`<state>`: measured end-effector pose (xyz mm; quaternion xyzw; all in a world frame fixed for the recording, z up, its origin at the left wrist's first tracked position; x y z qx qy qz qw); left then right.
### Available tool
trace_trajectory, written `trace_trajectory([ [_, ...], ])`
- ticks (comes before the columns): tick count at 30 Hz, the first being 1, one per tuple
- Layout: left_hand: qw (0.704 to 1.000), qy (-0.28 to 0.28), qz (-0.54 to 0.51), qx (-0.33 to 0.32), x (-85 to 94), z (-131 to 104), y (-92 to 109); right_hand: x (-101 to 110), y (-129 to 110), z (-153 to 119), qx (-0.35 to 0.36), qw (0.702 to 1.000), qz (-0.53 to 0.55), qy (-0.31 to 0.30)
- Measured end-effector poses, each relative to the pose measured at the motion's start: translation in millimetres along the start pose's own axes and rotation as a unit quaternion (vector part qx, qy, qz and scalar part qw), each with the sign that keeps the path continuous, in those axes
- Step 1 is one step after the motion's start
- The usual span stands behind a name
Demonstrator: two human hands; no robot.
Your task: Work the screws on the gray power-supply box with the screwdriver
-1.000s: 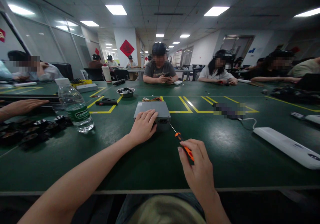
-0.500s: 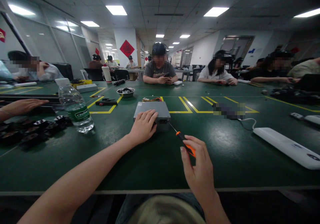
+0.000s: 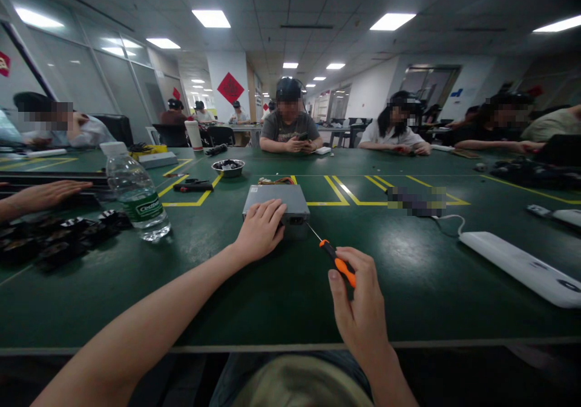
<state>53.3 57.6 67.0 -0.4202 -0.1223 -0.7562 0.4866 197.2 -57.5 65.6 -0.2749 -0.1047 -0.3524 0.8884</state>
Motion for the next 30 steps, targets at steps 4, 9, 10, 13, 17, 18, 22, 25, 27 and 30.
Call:
trace_trajectory([
  [4, 1.000, -0.005, 0.002, 0.001, -1.2, -0.3, -0.3, -1.8, -3.9, 0.0, 0.019, 1.000, -0.008, -0.003],
  [9, 1.000, -0.002, -0.004, 0.003, -0.3, -0.2, -0.7, -3.9, -9.9, 0.4, 0.043, 0.999, -0.011, -0.019],
  [10, 1.000, -0.001, -0.004, 0.003, -0.1, -0.2, -0.4, -3.8, -10.2, 0.5, 0.044, 0.999, -0.010, -0.021],
  [13, 1.000, 0.000, -0.004, 0.003, 0.3, -0.2, -0.2, -2.9, -8.7, 0.5, 0.035, 0.999, 0.000, -0.023],
  [17, 1.000, -0.002, -0.005, 0.004, -1.4, -0.5, -1.0, -1.2, -5.2, 0.1, 0.019, 1.000, 0.000, -0.013],
  [18, 1.000, -0.002, -0.004, 0.004, -1.9, -0.6, -1.3, -0.9, -6.1, 0.0, 0.024, 1.000, -0.003, -0.011],
  [22, 1.000, -0.004, 0.001, 0.005, -3.5, -0.9, -2.1, -2.7, -11.0, -0.3, 0.048, 0.999, -0.010, -0.019],
  [25, 1.000, -0.005, 0.002, 0.002, -3.5, -0.8, -1.4, -1.9, -11.1, -0.9, 0.050, 0.999, -0.005, -0.014],
  [27, 1.000, -0.004, 0.000, 0.001, -2.8, -0.6, -1.0, 1.7, -9.5, -1.4, 0.044, 0.999, 0.004, 0.006],
  [30, 1.000, -0.001, -0.004, 0.001, -2.0, -0.3, -1.1, 6.8, -7.2, -2.2, 0.036, 0.999, 0.012, 0.035],
])
Point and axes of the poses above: each hand's wrist, its own z-axis towards the middle knuckle, its own x-axis out of the back of the hand, y = z × x, the point moved 10 cm from there along z, towards the middle knuckle, and after that the axes turned 2 degrees about z, right-handed, at the moved point
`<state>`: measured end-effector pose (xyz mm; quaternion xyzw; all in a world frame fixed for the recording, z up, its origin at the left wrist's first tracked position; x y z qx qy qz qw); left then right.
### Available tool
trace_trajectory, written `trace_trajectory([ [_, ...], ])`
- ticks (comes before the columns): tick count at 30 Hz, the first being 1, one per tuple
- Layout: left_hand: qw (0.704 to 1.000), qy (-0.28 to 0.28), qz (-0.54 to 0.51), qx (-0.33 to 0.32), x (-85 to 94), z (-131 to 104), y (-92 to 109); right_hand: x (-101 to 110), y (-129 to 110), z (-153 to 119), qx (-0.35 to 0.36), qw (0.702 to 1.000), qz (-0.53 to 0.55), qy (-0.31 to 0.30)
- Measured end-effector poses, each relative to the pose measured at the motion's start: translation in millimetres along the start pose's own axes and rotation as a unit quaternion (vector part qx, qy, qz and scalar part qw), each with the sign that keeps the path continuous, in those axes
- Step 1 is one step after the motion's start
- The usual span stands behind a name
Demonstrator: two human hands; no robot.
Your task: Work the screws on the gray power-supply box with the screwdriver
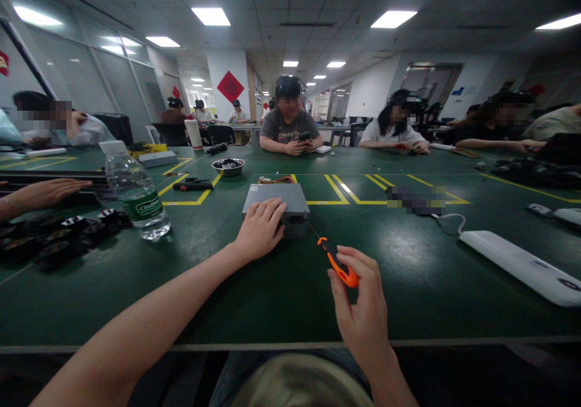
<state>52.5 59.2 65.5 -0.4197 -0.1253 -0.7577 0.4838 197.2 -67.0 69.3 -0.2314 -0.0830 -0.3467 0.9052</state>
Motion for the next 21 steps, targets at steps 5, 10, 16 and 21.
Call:
trace_trajectory([
  [5, 1.000, 0.000, -0.001, 0.004, 0.4, -0.1, -0.3, -6.9, 0.9, 0.6, -0.007, 0.999, -0.002, -0.036],
  [10, 1.000, -0.003, 0.002, 0.002, 1.2, -0.1, 0.5, -11.8, 0.3, 5.4, -0.004, 0.998, -0.017, -0.061],
  [16, 1.000, -0.003, 0.005, 0.002, 1.1, 0.0, 0.4, -18.2, -17.9, 22.3, 0.093, 0.986, -0.050, -0.131],
  [21, 1.000, 0.001, 0.007, 0.002, 1.7, 0.0, 0.6, -22.2, -30.7, 35.3, 0.172, 0.957, -0.075, -0.220],
])
Point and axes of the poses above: each hand's wrist, its own z-axis towards the middle knuckle, its own x-axis out of the back of the hand, y = z × x, the point moved 10 cm from there along z, towards the middle knuckle, and after that the axes turned 2 degrees about z, right-handed, at the moved point
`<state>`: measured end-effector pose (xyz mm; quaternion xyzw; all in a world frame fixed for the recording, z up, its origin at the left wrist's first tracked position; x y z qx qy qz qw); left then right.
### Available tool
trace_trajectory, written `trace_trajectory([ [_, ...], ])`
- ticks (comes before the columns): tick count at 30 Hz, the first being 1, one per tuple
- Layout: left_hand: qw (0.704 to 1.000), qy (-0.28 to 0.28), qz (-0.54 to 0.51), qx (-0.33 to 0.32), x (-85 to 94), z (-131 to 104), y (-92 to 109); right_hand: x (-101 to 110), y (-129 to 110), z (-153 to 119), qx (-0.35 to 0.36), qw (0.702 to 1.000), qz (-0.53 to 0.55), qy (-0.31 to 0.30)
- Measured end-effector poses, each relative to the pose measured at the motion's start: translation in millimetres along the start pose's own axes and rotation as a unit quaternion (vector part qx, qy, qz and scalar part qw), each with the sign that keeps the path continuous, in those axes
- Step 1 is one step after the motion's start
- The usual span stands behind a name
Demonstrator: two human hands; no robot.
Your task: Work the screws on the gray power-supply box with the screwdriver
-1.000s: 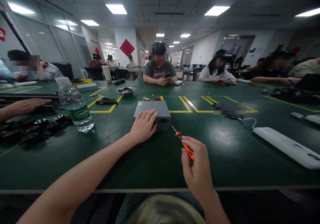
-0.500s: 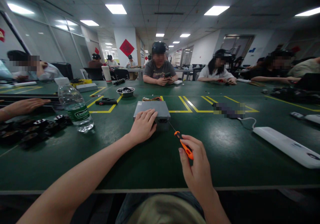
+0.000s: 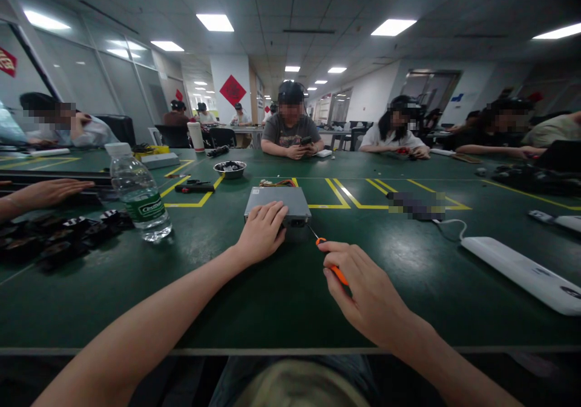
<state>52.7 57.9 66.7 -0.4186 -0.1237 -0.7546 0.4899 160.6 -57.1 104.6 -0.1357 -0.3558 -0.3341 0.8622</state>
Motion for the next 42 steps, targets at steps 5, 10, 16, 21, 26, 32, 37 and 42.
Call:
trace_trajectory([
  [5, 1.000, 0.004, 0.001, -0.002, -0.6, -0.3, -0.7, 3.8, -5.5, -1.0, 0.138, 0.986, -0.065, 0.070],
  [10, 1.000, 0.005, 0.000, -0.003, -1.6, -0.9, -0.9, -5.4, -7.5, -17.2, 0.240, 0.962, -0.052, 0.120],
  [16, 1.000, 0.006, -0.004, -0.006, -1.5, -0.8, 0.2, -6.4, -11.2, -20.3, 0.246, 0.958, -0.063, 0.130],
  [21, 1.000, 0.010, -0.005, -0.005, -0.5, -0.7, -0.6, -8.9, -6.4, -17.4, 0.219, 0.960, -0.102, 0.141],
  [26, 1.000, 0.010, -0.004, -0.003, -1.3, -0.7, -1.2, -15.1, -22.0, -17.7, 0.294, 0.939, -0.133, 0.116],
  [32, 1.000, 0.014, -0.003, -0.004, 1.2, -0.1, 0.8, -22.7, -22.2, -16.6, 0.306, 0.945, -0.063, 0.101],
  [37, 1.000, 0.005, -0.003, -0.001, 0.8, -0.5, 0.0, -19.1, -25.6, -21.9, 0.315, 0.938, -0.067, 0.128],
  [42, 1.000, 0.009, -0.006, 0.001, -0.3, -0.7, -0.8, -17.1, -30.2, -23.9, 0.338, 0.937, -0.019, 0.088],
])
Point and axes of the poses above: each hand's wrist, its own z-axis towards the middle knuckle, its own x-axis out of the back of the hand, y = z × x, the point moved 10 cm from there along z, towards the middle knuckle, and after that the axes turned 2 degrees about z, right-handed, at the moved point
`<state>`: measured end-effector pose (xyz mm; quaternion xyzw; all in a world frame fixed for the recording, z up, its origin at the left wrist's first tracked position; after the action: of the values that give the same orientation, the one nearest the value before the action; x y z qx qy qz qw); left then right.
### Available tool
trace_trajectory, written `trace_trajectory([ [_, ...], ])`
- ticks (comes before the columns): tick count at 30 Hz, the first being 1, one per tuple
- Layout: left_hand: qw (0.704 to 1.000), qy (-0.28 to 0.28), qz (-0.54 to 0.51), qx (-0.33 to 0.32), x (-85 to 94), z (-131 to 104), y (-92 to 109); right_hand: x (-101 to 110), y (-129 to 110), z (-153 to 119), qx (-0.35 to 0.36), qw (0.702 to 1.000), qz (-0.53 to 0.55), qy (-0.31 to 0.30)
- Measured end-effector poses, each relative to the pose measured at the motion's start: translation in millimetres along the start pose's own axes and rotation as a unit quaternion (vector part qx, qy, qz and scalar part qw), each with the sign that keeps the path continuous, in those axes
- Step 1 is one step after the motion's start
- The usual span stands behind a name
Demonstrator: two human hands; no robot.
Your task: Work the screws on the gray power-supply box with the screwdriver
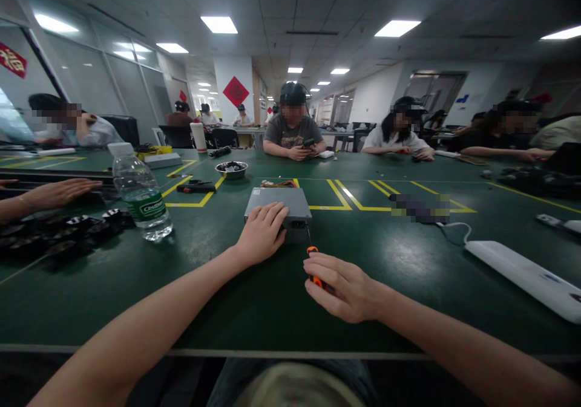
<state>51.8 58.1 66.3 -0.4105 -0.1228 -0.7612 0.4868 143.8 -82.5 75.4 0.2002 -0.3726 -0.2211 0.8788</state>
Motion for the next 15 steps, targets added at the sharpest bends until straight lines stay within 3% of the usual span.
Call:
trace_trajectory([
  [3, 1.000, -0.001, 0.003, -0.002, -0.6, 0.3, 0.5, -3.5, 7.2, -0.1, -0.044, 0.999, 0.025, -0.009],
  [6, 1.000, -0.003, 0.006, -0.003, 0.0, 0.5, 0.8, 1.2, 18.6, -3.0, -0.100, 0.995, -0.006, 0.023],
  [10, 1.000, -0.003, 0.006, -0.004, 1.2, 0.7, 1.3, 4.9, 20.5, -9.9, -0.103, 0.992, -0.060, 0.037],
  [15, 1.000, -0.005, 0.002, -0.004, 0.4, 0.4, 1.1, 5.7, 25.9, -12.3, -0.124, 0.992, -0.005, 0.028],
])
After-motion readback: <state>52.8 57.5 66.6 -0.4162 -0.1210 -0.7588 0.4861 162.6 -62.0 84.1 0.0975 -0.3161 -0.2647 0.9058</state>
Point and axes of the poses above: each hand's wrist, its own z-axis towards the middle knuckle, its own x-axis out of the back of the hand, y = z × x, the point moved 10 cm from there along z, towards the middle knuckle, and after that the axes turned 2 degrees about z, right-handed, at the moved point
